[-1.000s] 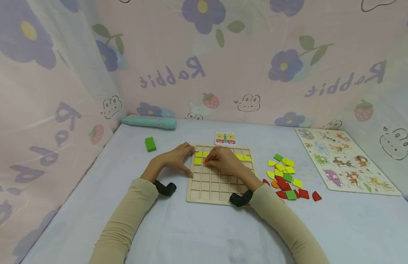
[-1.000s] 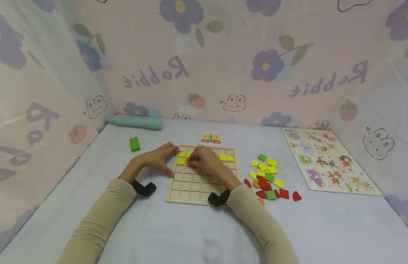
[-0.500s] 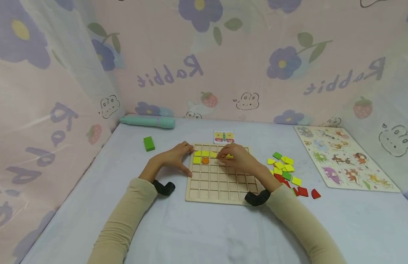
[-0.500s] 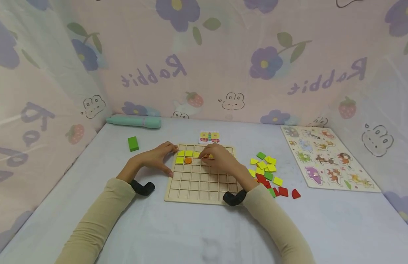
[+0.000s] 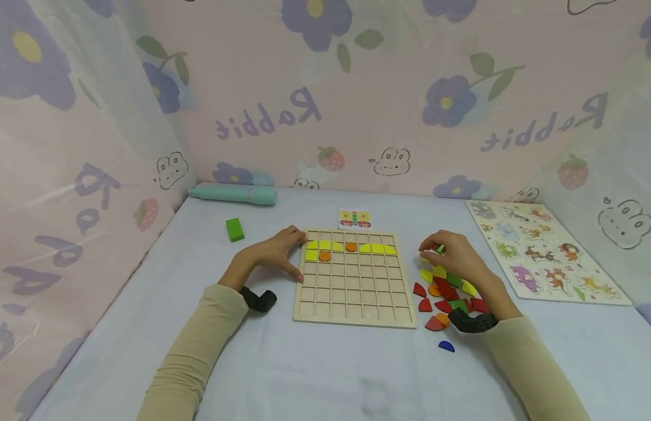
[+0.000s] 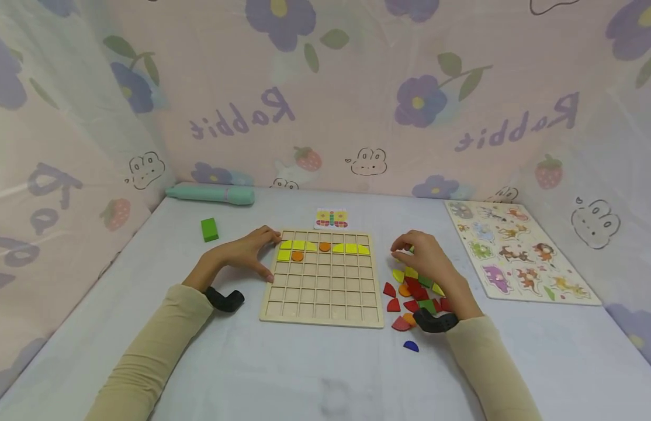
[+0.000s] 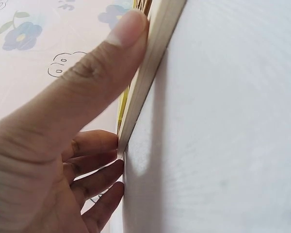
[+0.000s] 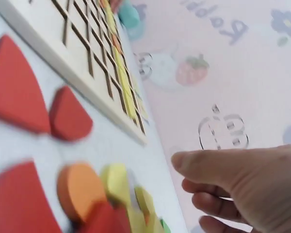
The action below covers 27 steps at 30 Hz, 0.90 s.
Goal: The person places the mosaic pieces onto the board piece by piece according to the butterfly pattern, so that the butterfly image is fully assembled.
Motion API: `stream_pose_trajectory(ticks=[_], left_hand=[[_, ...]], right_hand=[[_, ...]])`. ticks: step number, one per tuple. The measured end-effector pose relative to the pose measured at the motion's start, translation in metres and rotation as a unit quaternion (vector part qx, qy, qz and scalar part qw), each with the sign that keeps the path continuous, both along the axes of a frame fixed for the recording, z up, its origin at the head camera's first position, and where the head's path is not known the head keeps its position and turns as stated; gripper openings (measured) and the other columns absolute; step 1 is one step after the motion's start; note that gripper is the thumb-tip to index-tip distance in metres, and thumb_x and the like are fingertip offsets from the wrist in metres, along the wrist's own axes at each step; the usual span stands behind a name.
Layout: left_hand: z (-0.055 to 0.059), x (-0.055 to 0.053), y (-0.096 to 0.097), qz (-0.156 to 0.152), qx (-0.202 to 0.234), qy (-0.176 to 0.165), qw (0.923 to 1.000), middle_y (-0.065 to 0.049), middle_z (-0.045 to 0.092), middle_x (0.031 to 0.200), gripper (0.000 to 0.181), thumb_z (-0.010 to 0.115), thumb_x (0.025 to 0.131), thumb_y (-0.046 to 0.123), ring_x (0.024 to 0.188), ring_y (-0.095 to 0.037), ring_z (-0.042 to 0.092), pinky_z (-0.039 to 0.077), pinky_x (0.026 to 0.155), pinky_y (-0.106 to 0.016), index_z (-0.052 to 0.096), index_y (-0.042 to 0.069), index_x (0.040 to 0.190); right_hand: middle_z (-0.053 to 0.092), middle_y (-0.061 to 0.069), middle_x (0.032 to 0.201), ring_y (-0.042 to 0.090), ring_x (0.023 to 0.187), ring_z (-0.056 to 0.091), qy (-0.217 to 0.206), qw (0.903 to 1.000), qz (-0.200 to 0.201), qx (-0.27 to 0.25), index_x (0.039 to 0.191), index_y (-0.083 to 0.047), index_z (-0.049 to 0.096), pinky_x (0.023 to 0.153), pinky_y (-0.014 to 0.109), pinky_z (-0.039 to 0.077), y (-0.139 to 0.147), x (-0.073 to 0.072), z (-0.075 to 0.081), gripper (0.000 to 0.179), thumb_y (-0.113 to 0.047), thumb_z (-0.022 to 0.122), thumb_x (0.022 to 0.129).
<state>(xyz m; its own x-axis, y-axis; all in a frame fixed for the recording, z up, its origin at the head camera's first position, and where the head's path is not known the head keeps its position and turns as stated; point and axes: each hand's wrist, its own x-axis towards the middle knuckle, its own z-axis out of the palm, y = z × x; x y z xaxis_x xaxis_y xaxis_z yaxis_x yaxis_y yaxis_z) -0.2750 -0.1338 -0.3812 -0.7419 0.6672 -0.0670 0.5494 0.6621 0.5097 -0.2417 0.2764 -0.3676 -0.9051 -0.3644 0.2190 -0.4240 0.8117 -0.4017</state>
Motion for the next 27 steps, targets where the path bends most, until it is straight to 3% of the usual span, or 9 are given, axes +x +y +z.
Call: stream_pose_trajectory(ticks=[6, 12, 17, 21, 27], left_hand=[[0.0, -0.001, -0.001, -0.002, -0.002, 0.006, 1.0, -0.013, 0.037, 0.134, 0.086, 0.084, 0.063, 0.041, 0.128, -0.028, 0.032, 0.026, 0.11, -0.044, 0.044, 0.001, 0.128], [-0.001, -0.002, 0.0, -0.002, 0.001, 0.003, 1.0, -0.013, 0.037, 0.133, 0.086, 0.084, 0.063, 0.042, 0.127, -0.028, 0.032, 0.026, 0.109, -0.044, 0.044, 0.002, 0.127], [-0.002, -0.002, -0.001, 0.0, -0.005, 0.007, 1.0, -0.011, 0.037, 0.134, 0.088, 0.084, 0.063, 0.044, 0.127, -0.027, 0.032, 0.027, 0.109, -0.043, 0.043, 0.003, 0.13], [-0.002, -0.002, -0.001, -0.001, -0.006, 0.006, 1.0, -0.012, 0.037, 0.133, 0.089, 0.084, 0.063, 0.044, 0.126, -0.027, 0.033, 0.027, 0.109, -0.044, 0.043, 0.003, 0.13], [-0.001, -0.002, 0.0, 0.0, -0.004, 0.003, 1.0, -0.012, 0.037, 0.133, 0.09, 0.084, 0.062, 0.044, 0.126, -0.027, 0.033, 0.027, 0.109, -0.044, 0.043, 0.003, 0.13]], right_hand=[[0.064, 0.006, 0.086, 0.023, 0.08, 0.055, -0.014, 0.9988, -0.044, 0.014, 0.094, -0.005, 0.069, 0.072, 0.035, 0.047, 0.027, 0.002, 0.001, 0.017, -0.017, 0.071, 0.082], [0.06, 0.003, 0.081, 0.021, 0.077, 0.051, -0.088, 0.9937, -0.06, 0.035, 0.098, -0.005, 0.067, 0.066, 0.03, 0.044, 0.036, 0.004, 0.002, 0.034, -0.03, 0.076, 0.077], [0.058, 0.002, 0.079, 0.019, 0.073, 0.049, -0.117, 0.9908, -0.056, 0.04, 0.098, -0.008, 0.066, 0.062, 0.027, 0.044, 0.038, 0.005, 0.001, 0.035, -0.032, 0.078, 0.075], [0.06, 0.003, 0.081, 0.019, 0.074, 0.051, -0.115, 0.9909, -0.053, 0.044, 0.099, -0.007, 0.066, 0.064, 0.027, 0.046, 0.037, 0.005, 0.0, 0.032, -0.027, 0.077, 0.077], [0.062, 0.009, 0.09, 0.024, 0.083, 0.053, -0.07, 0.9962, -0.043, 0.03, 0.108, -0.002, 0.061, 0.074, 0.038, 0.049, 0.022, 0.004, 0.003, 0.038, -0.019, 0.075, 0.078]])
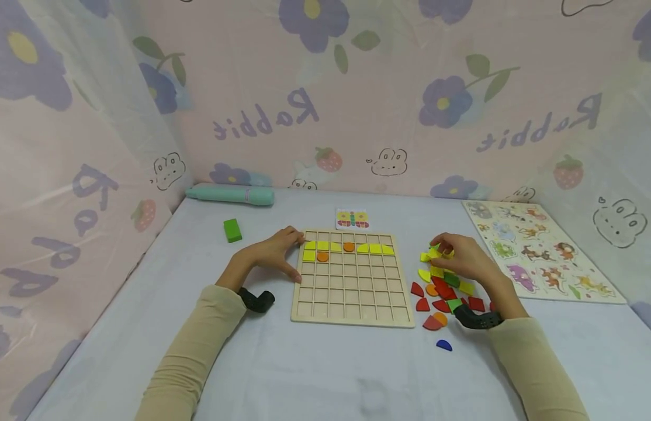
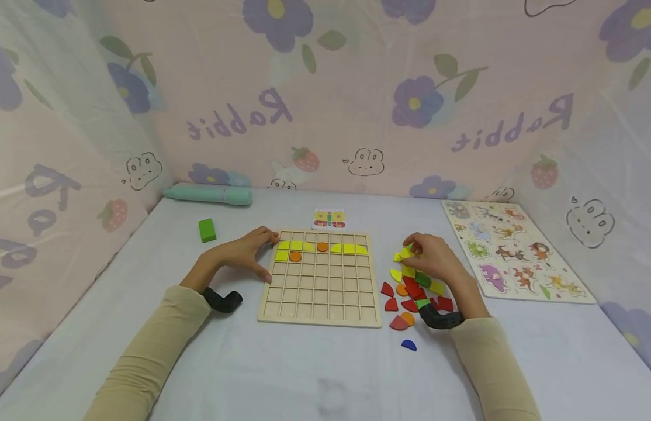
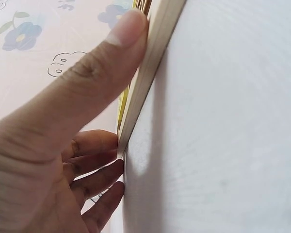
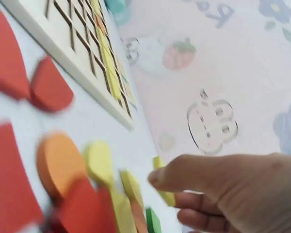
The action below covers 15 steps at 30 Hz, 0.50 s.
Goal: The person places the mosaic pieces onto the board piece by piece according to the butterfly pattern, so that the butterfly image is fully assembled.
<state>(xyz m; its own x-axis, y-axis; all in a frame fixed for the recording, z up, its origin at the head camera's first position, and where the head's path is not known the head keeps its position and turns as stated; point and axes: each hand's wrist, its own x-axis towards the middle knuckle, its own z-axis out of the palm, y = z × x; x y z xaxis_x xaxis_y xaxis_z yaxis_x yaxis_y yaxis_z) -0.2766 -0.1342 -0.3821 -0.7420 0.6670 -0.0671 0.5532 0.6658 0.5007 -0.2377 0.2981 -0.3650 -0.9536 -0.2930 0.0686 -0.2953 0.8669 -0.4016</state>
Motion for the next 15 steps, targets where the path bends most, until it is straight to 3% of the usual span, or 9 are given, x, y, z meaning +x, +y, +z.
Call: stream_pose_trajectory(ticks=[7, 12, 15], left_hand=[[-0.002, -0.002, -0.001, 0.004, -0.008, -0.001, 1.0, -0.01, 0.036, 0.134, 0.089, 0.084, 0.063, 0.045, 0.128, -0.026, 0.032, 0.026, 0.11, -0.043, 0.042, 0.004, 0.13], [-0.002, -0.002, -0.001, 0.001, -0.001, -0.003, 1.0, -0.01, 0.036, 0.133, 0.088, 0.084, 0.063, 0.044, 0.127, -0.026, 0.032, 0.026, 0.11, -0.043, 0.043, 0.004, 0.13], [-0.002, -0.001, -0.001, 0.002, -0.002, -0.001, 1.0, -0.01, 0.037, 0.133, 0.088, 0.084, 0.063, 0.044, 0.127, -0.025, 0.033, 0.027, 0.109, -0.042, 0.043, 0.004, 0.129]], right_hand=[[0.062, 0.009, 0.095, 0.026, 0.087, 0.055, 0.059, 0.9952, 0.067, -0.038, 0.102, -0.003, 0.06, 0.076, 0.042, 0.048, -0.053, -0.004, 0.006, 0.029, -0.011, 0.074, 0.078], [0.064, 0.004, 0.091, 0.023, 0.084, 0.057, 0.091, 0.9825, 0.15, -0.061, 0.094, -0.007, 0.064, 0.072, 0.041, 0.049, -0.096, -0.012, 0.007, 0.021, -0.01, 0.076, 0.077], [0.065, 0.001, 0.09, 0.02, 0.084, 0.058, 0.088, 0.9743, 0.194, -0.073, 0.092, -0.008, 0.066, 0.073, 0.039, 0.05, -0.12, -0.019, 0.006, 0.017, -0.01, 0.075, 0.078]])
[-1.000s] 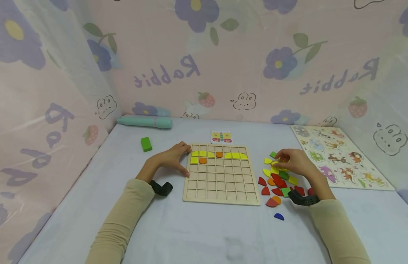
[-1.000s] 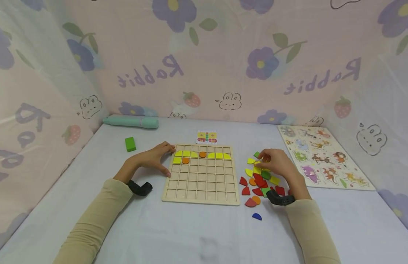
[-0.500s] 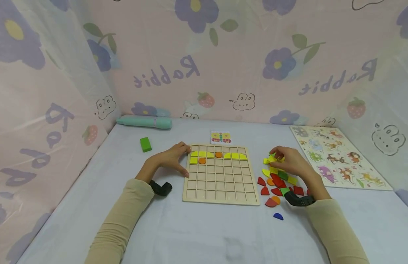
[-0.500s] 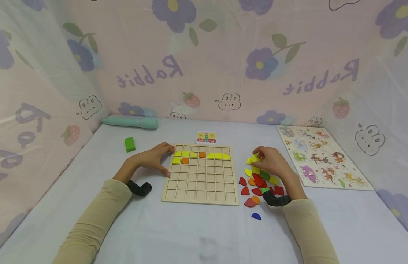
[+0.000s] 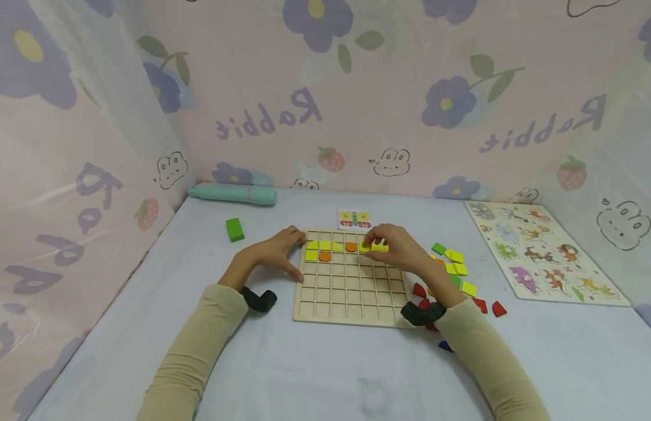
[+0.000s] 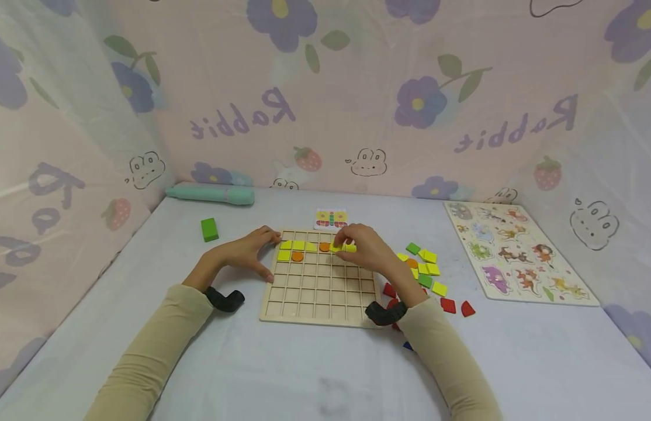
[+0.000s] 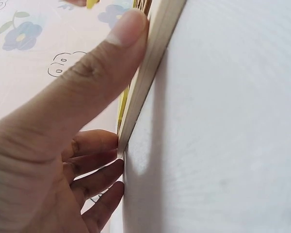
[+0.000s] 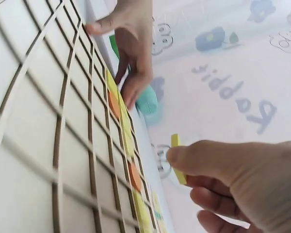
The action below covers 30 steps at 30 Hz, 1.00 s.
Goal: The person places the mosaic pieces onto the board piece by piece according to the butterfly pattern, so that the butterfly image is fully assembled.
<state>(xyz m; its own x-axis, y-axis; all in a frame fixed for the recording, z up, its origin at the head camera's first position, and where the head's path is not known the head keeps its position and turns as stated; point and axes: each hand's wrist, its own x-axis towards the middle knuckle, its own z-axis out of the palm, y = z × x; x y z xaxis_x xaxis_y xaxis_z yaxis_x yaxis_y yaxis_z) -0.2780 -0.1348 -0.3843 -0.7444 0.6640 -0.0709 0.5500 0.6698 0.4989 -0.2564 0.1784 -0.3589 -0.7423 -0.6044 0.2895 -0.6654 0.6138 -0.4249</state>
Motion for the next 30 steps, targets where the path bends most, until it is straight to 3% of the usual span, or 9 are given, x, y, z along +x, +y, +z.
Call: stream_pose_trajectory(ticks=[5, 10, 23, 30], left_hand=[[-0.001, -0.001, 0.002, 0.004, -0.004, 0.001, 1.0, -0.01, 0.037, 0.133, 0.087, 0.084, 0.063, 0.044, 0.127, -0.025, 0.033, 0.027, 0.109, -0.042, 0.043, 0.005, 0.129], [-0.001, -0.001, 0.003, 0.001, -0.005, -0.002, 1.0, -0.01, 0.037, 0.133, 0.087, 0.084, 0.062, 0.043, 0.127, -0.025, 0.032, 0.027, 0.109, -0.041, 0.043, 0.005, 0.129], [0.001, -0.001, 0.001, 0.002, -0.007, -0.001, 1.0, -0.009, 0.038, 0.133, 0.084, 0.084, 0.063, 0.043, 0.128, -0.024, 0.032, 0.026, 0.11, -0.041, 0.045, 0.006, 0.126], [0.0, -0.001, 0.001, -0.001, -0.001, 0.002, 1.0, -0.011, 0.039, 0.133, 0.083, 0.084, 0.062, 0.043, 0.127, -0.026, 0.033, 0.028, 0.109, -0.043, 0.045, 0.005, 0.125]], right_hand=[[0.067, 0.003, 0.09, 0.021, 0.082, 0.059, -0.022, 0.9987, 0.046, 0.002, 0.091, -0.006, 0.067, 0.073, 0.036, 0.051, -0.03, -0.009, -0.005, 0.014, -0.008, 0.073, 0.079], [0.065, 0.005, 0.091, 0.02, 0.081, 0.058, -0.048, 0.9971, 0.057, 0.013, 0.09, -0.005, 0.068, 0.074, 0.033, 0.05, -0.044, -0.012, -0.014, 0.011, -0.007, 0.073, 0.08], [0.066, 0.0, 0.089, 0.014, 0.079, 0.056, -0.036, 0.9974, 0.059, 0.02, 0.088, -0.009, 0.071, 0.073, 0.029, 0.048, -0.047, -0.02, -0.026, 0.01, -0.013, 0.074, 0.079], [0.064, -0.001, 0.091, 0.013, 0.081, 0.054, -0.038, 0.9971, 0.06, 0.028, 0.09, -0.012, 0.074, 0.071, 0.028, 0.047, -0.044, -0.017, -0.024, 0.01, -0.016, 0.072, 0.082]])
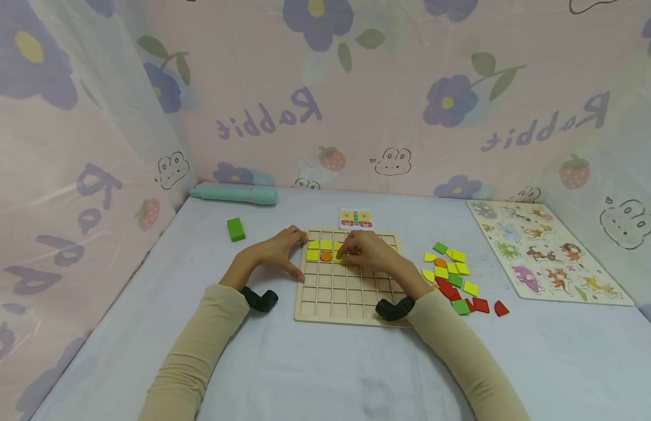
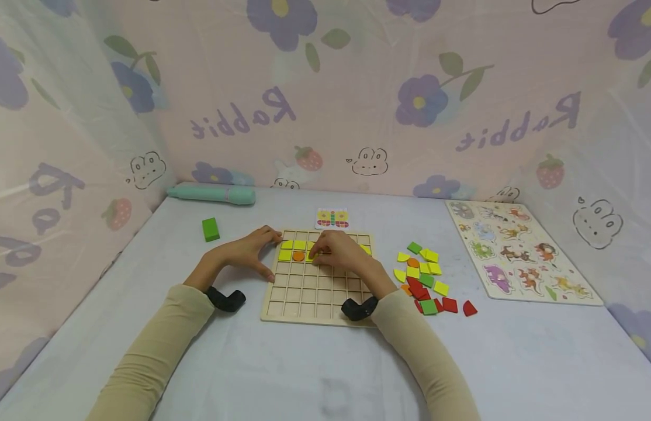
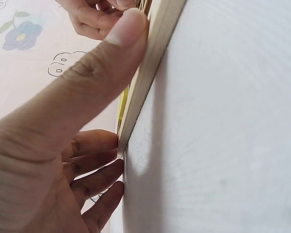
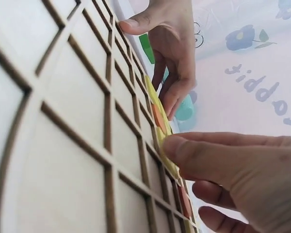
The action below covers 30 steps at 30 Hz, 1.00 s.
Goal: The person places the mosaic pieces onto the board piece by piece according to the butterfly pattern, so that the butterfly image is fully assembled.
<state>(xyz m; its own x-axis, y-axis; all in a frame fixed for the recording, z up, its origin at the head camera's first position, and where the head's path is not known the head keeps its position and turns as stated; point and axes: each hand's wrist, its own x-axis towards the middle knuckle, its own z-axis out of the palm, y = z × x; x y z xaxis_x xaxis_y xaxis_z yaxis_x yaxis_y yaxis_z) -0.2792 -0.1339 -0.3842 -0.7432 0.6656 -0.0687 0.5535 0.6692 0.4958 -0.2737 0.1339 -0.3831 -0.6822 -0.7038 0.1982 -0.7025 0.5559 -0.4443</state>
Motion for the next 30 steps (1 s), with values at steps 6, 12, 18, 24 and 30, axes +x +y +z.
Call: stream_pose_trajectory(ticks=[6, 12, 18, 24, 30], left_hand=[[0.001, 0.0, 0.002, -0.002, -0.001, 0.002, 1.0, -0.009, 0.038, 0.133, 0.083, 0.084, 0.063, 0.043, 0.127, -0.025, 0.032, 0.027, 0.109, -0.042, 0.045, 0.006, 0.126], [0.004, 0.001, 0.001, 0.0, -0.003, 0.002, 1.0, -0.01, 0.038, 0.133, 0.083, 0.084, 0.063, 0.044, 0.128, -0.026, 0.032, 0.027, 0.109, -0.042, 0.045, 0.005, 0.125], [0.004, 0.001, 0.0, 0.001, -0.002, 0.001, 1.0, -0.011, 0.038, 0.133, 0.085, 0.084, 0.062, 0.044, 0.127, -0.027, 0.032, 0.027, 0.109, -0.043, 0.044, 0.005, 0.126], [0.002, 0.001, 0.0, 0.0, -0.003, 0.0, 1.0, -0.011, 0.038, 0.132, 0.087, 0.084, 0.062, 0.045, 0.127, -0.027, 0.033, 0.027, 0.109, -0.043, 0.044, 0.004, 0.128], [0.002, 0.002, 0.0, 0.001, -0.002, -0.001, 1.0, -0.011, 0.038, 0.133, 0.088, 0.084, 0.063, 0.044, 0.128, -0.027, 0.032, 0.027, 0.109, -0.044, 0.043, 0.004, 0.129]], right_hand=[[0.066, 0.0, 0.094, 0.013, 0.082, 0.056, 0.012, 0.9993, -0.028, -0.022, 0.097, -0.009, 0.072, 0.07, 0.031, 0.049, 0.029, 0.0, 0.007, 0.014, -0.013, 0.07, 0.084], [0.066, 0.003, 0.088, 0.016, 0.074, 0.054, 0.052, 0.9929, -0.101, -0.035, 0.093, -0.007, 0.071, 0.063, 0.03, 0.046, 0.082, 0.0, 0.013, 0.011, -0.009, 0.07, 0.083], [0.065, 0.007, 0.093, 0.019, 0.078, 0.053, 0.026, 0.9805, -0.195, -0.005, 0.095, -0.007, 0.071, 0.065, 0.031, 0.046, 0.129, 0.004, 0.013, 0.012, -0.011, 0.069, 0.084], [0.063, 0.019, 0.103, 0.033, 0.091, 0.053, -0.014, 0.9676, -0.252, 0.006, 0.101, -0.003, 0.069, 0.079, 0.046, 0.046, 0.164, 0.007, 0.013, 0.018, -0.011, 0.068, 0.084], [0.059, 0.025, 0.109, 0.041, 0.104, 0.045, -0.061, 0.9585, -0.278, 0.019, 0.107, -0.001, 0.065, 0.091, 0.058, 0.037, 0.181, 0.009, 0.013, 0.028, -0.013, 0.07, 0.082]])
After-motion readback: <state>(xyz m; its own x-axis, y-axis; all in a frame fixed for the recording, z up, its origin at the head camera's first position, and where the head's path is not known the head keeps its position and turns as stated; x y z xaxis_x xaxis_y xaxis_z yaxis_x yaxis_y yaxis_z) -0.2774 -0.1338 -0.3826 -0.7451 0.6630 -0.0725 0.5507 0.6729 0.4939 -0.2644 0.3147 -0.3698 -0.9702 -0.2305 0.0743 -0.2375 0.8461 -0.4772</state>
